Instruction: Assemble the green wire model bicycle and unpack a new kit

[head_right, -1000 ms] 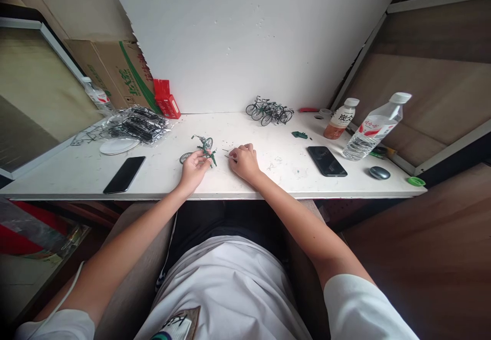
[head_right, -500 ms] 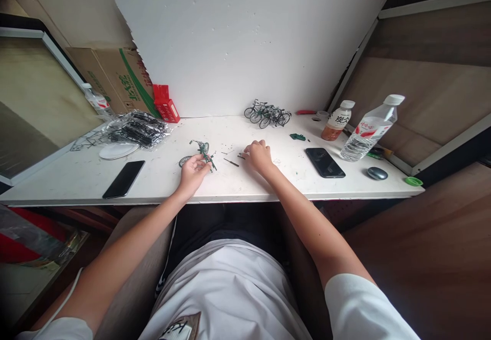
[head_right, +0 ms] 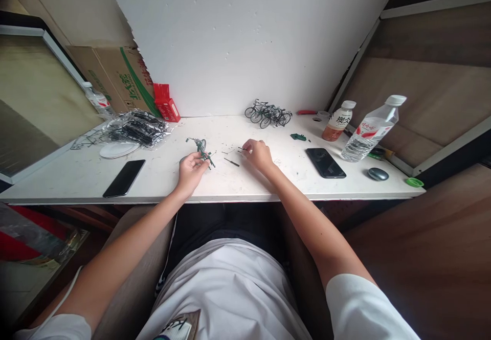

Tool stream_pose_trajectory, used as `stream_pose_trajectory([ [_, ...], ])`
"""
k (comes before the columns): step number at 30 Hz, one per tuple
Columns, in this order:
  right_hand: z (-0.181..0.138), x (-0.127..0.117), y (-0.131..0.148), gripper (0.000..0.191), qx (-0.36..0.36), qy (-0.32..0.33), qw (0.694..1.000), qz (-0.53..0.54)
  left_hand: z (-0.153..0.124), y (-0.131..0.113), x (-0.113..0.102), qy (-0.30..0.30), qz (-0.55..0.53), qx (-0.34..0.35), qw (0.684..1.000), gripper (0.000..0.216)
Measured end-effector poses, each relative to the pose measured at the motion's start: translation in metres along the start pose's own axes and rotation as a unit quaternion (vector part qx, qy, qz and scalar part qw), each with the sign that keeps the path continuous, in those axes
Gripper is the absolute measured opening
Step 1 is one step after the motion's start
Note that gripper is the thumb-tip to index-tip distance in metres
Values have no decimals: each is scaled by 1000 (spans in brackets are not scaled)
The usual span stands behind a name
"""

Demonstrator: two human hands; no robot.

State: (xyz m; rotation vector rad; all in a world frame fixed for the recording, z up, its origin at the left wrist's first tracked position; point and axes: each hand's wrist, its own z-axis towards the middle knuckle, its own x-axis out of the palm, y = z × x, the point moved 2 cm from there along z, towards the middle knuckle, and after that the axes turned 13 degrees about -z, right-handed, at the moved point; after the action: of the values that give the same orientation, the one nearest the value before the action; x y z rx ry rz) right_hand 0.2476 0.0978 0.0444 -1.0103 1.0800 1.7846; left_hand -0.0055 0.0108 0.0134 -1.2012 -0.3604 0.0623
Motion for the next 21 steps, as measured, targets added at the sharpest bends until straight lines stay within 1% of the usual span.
stream_pose_trajectory([
  [3,1,0,-4,16,29,-7,999,-22,7,-6,-5,4,0,15,1000,37],
  [8,0,2,-6,19,72,4,996,-57,21,-7,-21,-18,34,63,997,37],
  [11,-1,3,-5,25,62,-14,995,-79,28,-4,-30,-22,53,87,995,36],
  [13,-3,3,-1,30,28,-25,996,-80,33,-3,-38,-33,64,95,993,37],
  [15,-7,3,8,33,-24,-23,997,-66,38,-2,-45,-45,75,99,991,38],
  [18,-17,4,29,35,-127,-11,991,-32,43,-1,-54,-59,87,102,989,40],
  [21,-30,9,51,40,-227,13,974,-12,45,2,-57,-67,84,90,990,41],
])
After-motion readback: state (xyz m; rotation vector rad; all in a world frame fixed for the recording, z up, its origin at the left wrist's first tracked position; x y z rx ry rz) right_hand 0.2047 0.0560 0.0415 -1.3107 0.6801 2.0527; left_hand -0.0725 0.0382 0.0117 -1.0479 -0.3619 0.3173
